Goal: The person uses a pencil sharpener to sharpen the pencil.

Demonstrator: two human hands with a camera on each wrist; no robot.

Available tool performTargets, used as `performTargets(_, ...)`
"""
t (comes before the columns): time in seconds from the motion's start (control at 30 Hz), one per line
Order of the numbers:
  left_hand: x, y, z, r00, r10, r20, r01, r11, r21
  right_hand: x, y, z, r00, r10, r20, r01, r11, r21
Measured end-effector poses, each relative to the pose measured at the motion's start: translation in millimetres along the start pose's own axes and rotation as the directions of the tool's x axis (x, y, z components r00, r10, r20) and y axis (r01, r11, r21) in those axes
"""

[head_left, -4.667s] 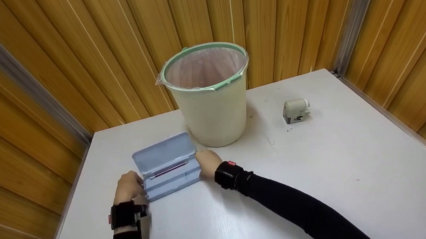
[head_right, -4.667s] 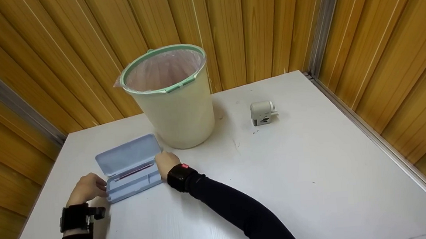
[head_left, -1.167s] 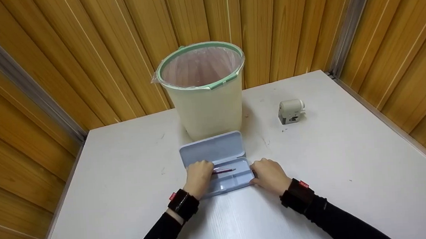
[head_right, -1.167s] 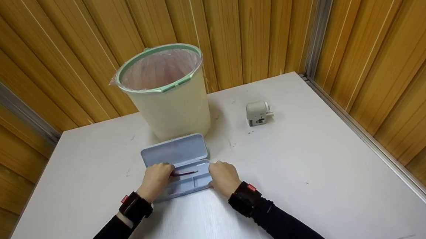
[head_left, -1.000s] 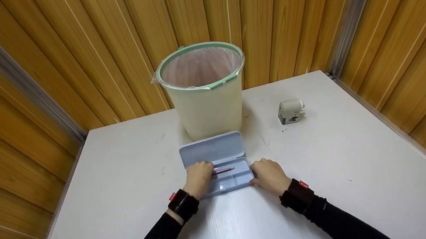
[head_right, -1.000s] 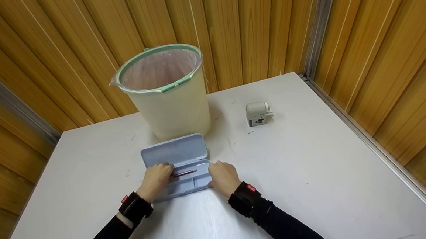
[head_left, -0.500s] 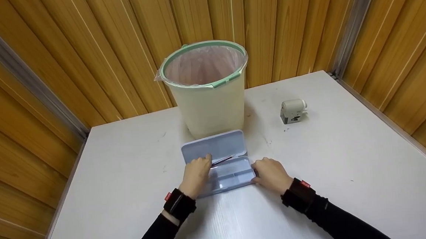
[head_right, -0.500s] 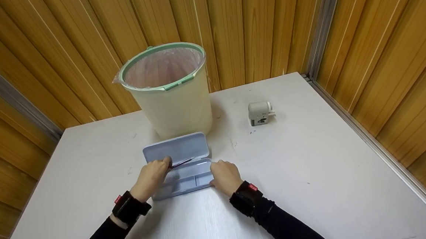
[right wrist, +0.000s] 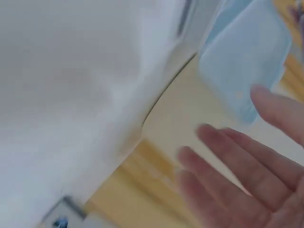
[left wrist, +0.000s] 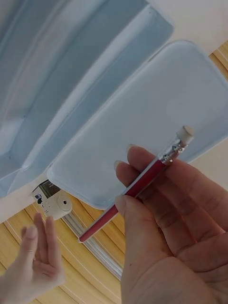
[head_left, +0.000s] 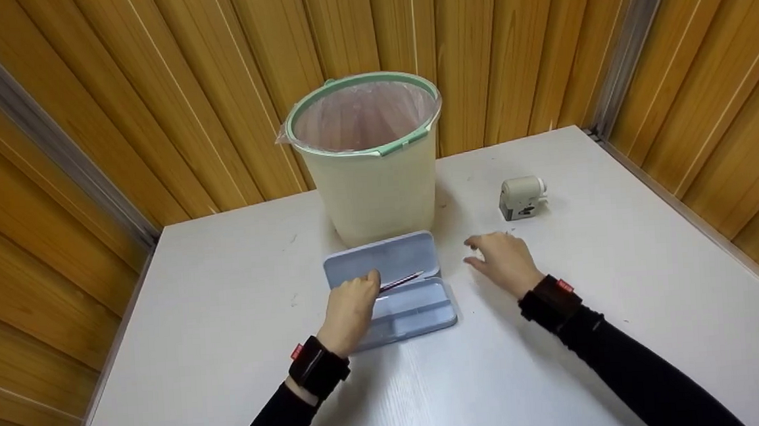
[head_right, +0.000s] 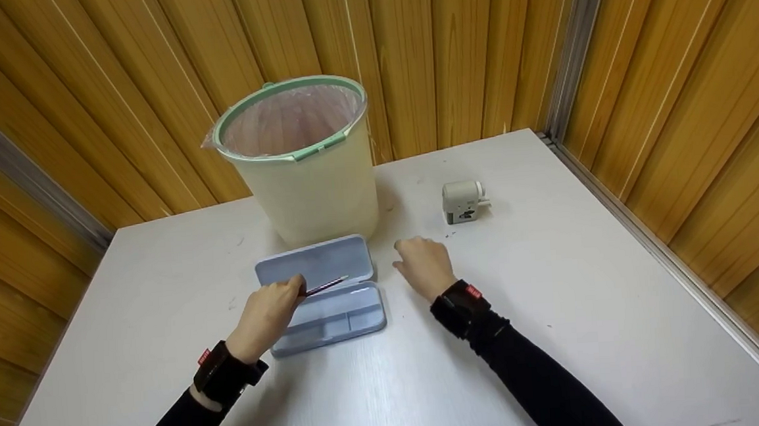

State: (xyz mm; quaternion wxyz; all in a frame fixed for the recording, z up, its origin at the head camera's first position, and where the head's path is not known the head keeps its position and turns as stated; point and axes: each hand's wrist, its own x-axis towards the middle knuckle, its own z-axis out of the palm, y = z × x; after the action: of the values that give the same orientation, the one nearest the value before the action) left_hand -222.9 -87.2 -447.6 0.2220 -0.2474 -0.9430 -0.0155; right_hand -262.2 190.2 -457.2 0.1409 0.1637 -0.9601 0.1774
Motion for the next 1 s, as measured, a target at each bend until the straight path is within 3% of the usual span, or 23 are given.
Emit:
performTargets(0.13,0.2,-0.6,-1.3,1.0,0.008,-0.001,-0.008,1.0,0.0,26.4,41.6,-4.6,0.983,-0.072,-0.166,0.064,0.997,-0.052)
performTargets(0.23,0.0,-1.3,-1.7,1.0,0.013,0.002,-0.013,1.0,0.0,43.0,72.6,-7.7,0.977,-0.09,-0.195,0.078,0.995,-0.067)
performTargets(0.4,-0.2,-2.0,-2.8,1.0,0.015,-0.002,-0.015,1.0,-0.016,59.4,114.1,-10.5,0.993,-0.014,-0.114,0.005,0.997,-0.081)
performTargets(0.53,-1.7,-3.2,1.2,0.999,0.026,-0.028,-0.027,0.999,-0.022,63.1,134.8,-10.9,0.998,0.048,-0.035,-0.049,0.999,-0.007)
performTargets(0.67,-4.3,-3.2,3.5,0.999,0.022,-0.04,-0.022,1.0,-0.005,64.5,144.8,-12.8,0.996,0.083,0.025,-0.084,0.994,0.063)
performTargets(1.0,-4.0,-5.6,-1.4,1.0,0.001,0.018,-0.001,1.0,-0.007,75.8,149.6,-22.3,0.984,0.129,0.126,-0.143,0.983,0.116)
